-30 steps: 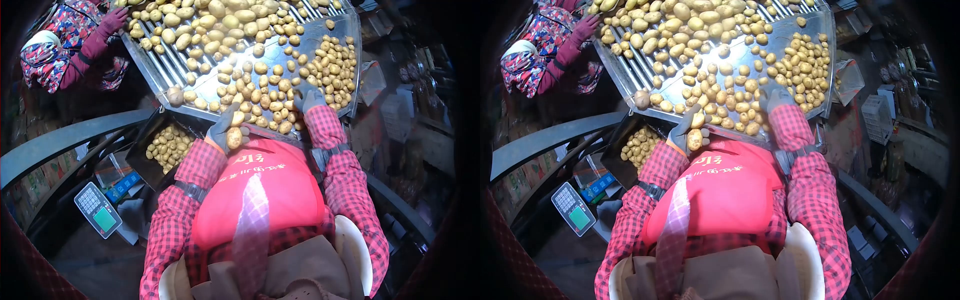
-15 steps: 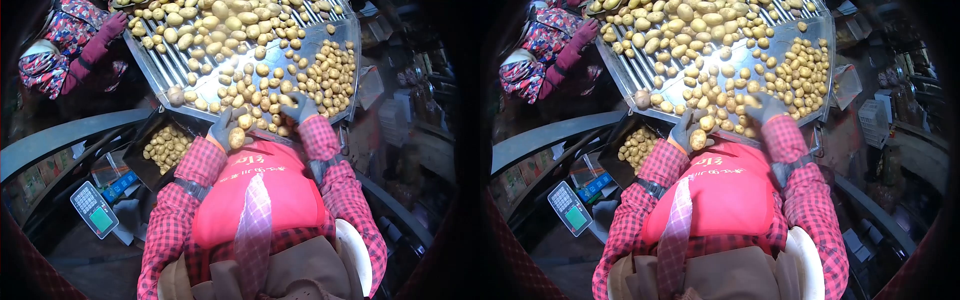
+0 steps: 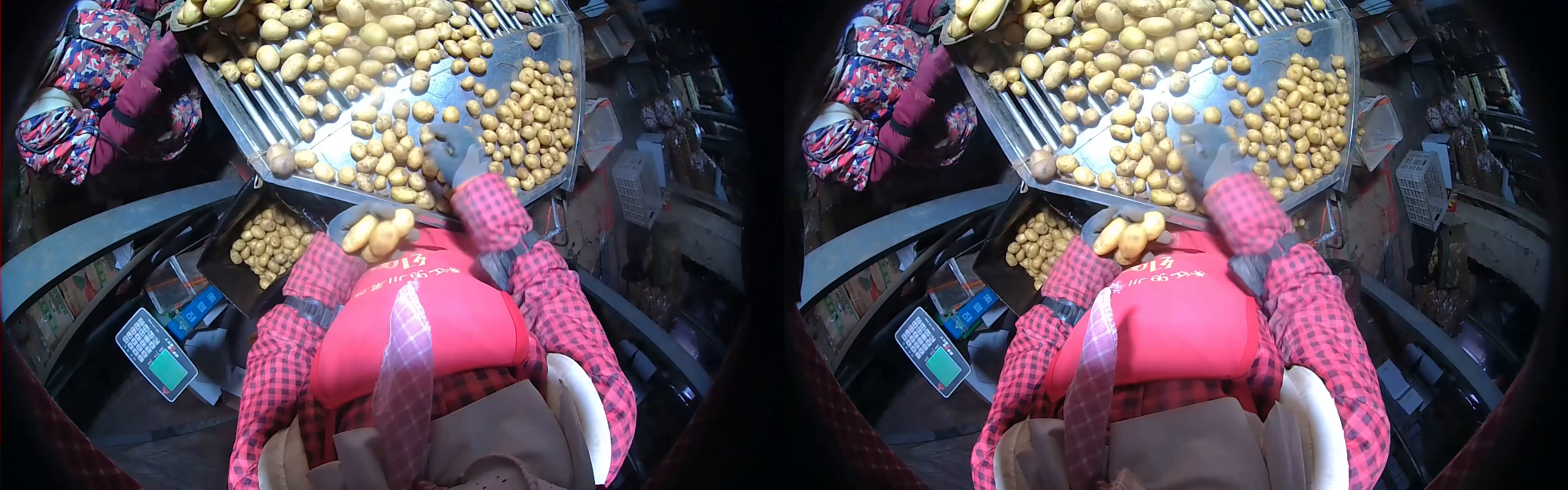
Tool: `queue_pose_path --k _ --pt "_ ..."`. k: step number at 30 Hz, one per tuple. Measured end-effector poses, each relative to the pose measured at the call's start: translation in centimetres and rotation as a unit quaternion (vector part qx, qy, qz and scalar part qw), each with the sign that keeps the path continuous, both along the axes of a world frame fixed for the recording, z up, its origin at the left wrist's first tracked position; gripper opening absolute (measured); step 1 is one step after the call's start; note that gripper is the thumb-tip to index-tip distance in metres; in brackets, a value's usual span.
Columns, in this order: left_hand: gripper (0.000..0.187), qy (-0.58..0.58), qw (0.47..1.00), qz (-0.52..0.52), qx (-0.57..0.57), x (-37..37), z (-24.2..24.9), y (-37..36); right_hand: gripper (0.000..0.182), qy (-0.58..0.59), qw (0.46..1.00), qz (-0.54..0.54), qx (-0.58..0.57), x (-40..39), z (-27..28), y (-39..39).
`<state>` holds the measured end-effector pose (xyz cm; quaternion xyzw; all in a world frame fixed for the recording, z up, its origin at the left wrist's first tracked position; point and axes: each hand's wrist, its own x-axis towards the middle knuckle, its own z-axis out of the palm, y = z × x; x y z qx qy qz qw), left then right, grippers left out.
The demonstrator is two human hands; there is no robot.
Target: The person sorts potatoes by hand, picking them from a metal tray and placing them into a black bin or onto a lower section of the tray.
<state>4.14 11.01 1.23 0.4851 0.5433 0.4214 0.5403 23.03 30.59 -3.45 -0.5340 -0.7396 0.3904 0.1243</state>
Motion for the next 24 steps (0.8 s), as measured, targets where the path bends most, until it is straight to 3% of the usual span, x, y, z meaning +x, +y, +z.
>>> queue_pose_path --k 1,2,4,6,8,11,12,13,15,18,21,22,23,24 --pt "0.024 -0.325 0.926 0.038 -0.19 -0.8 1.5 -0.1 0.036 -0.094 0.988 0.024 0.121 1.9 -3.9 1.6" --pt "0.021 -0.443 0.869 0.138 -0.17 -1.0 1.2 -1.4 0.037 -0.132 0.981 0.049 0.136 3.0 -5.1 2.3" --pt "0.035 -0.45 0.885 0.077 -0.093 -3.1 -3.5 -3.7 0.041 -0.209 0.959 0.097 0.166 4.6 -6.1 3.2" --pt "0.051 -0.698 0.692 0.155 -0.1 -5.5 -5.1 -5.1 0.042 -0.253 0.953 0.09 0.14 4.1 -5.6 3.5" --pt "0.055 -0.636 0.736 0.219 -0.075 -8.0 -5.8 -8.1 0.043 -0.29 0.947 0.082 0.112 3.3 -5.1 3.5" --pt "0.058 -0.557 0.768 0.317 -0.015 -12.9 -8.8 -13.3 0.03 -0.239 0.97 -0.001 0.036 3.3 -5.1 3.7" --pt "0.058 -0.595 0.692 0.408 -0.022 -13.4 -8.2 -14.2 0.03 -0.236 0.97 -0.04 0.046 3.7 -5.1 3.9" --pt "0.062 -0.584 0.657 0.473 -0.058 -15.0 -9.1 -16.3 0.03 -0.234 0.968 -0.079 0.055 4.9 -5.1 4.2" --pt "0.068 -0.376 0.729 0.56 -0.116 -19.3 -17.6 -21.8 0.031 -0.227 0.958 -0.161 0.075 7.8 -4.9 5.2" --pt "0.073 -0.241 0.555 0.726 -0.325 -16.8 -10.9 -18.6 0.039 -0.282 0.94 -0.172 0.086 10.8 -5.2 7.0" --pt "0.077 -0.313 0.518 0.721 -0.339 -17.7 -13.1 -20.3 0.048 -0.309 0.937 -0.125 0.103 11.3 -6.6 7.2" --pt "0.08 -0.232 0.562 0.708 -0.361 -17.3 -13.9 -20.4 0.048 -0.349 0.931 -0.068 0.083 10.9 -6.1 7.3" --pt "0.079 -0.278 0.54 0.714 -0.348 -17.3 -14.3 -19.6 0.051 -0.359 0.928 -0.073 0.06 10.5 -6.5 7.5" --pt "0.075 -0.3 0.556 0.705 -0.322 -17.6 -15.9 -19.6 0.055 -0.37 0.925 -0.08 0.037 10.2 -6.9 7.9"
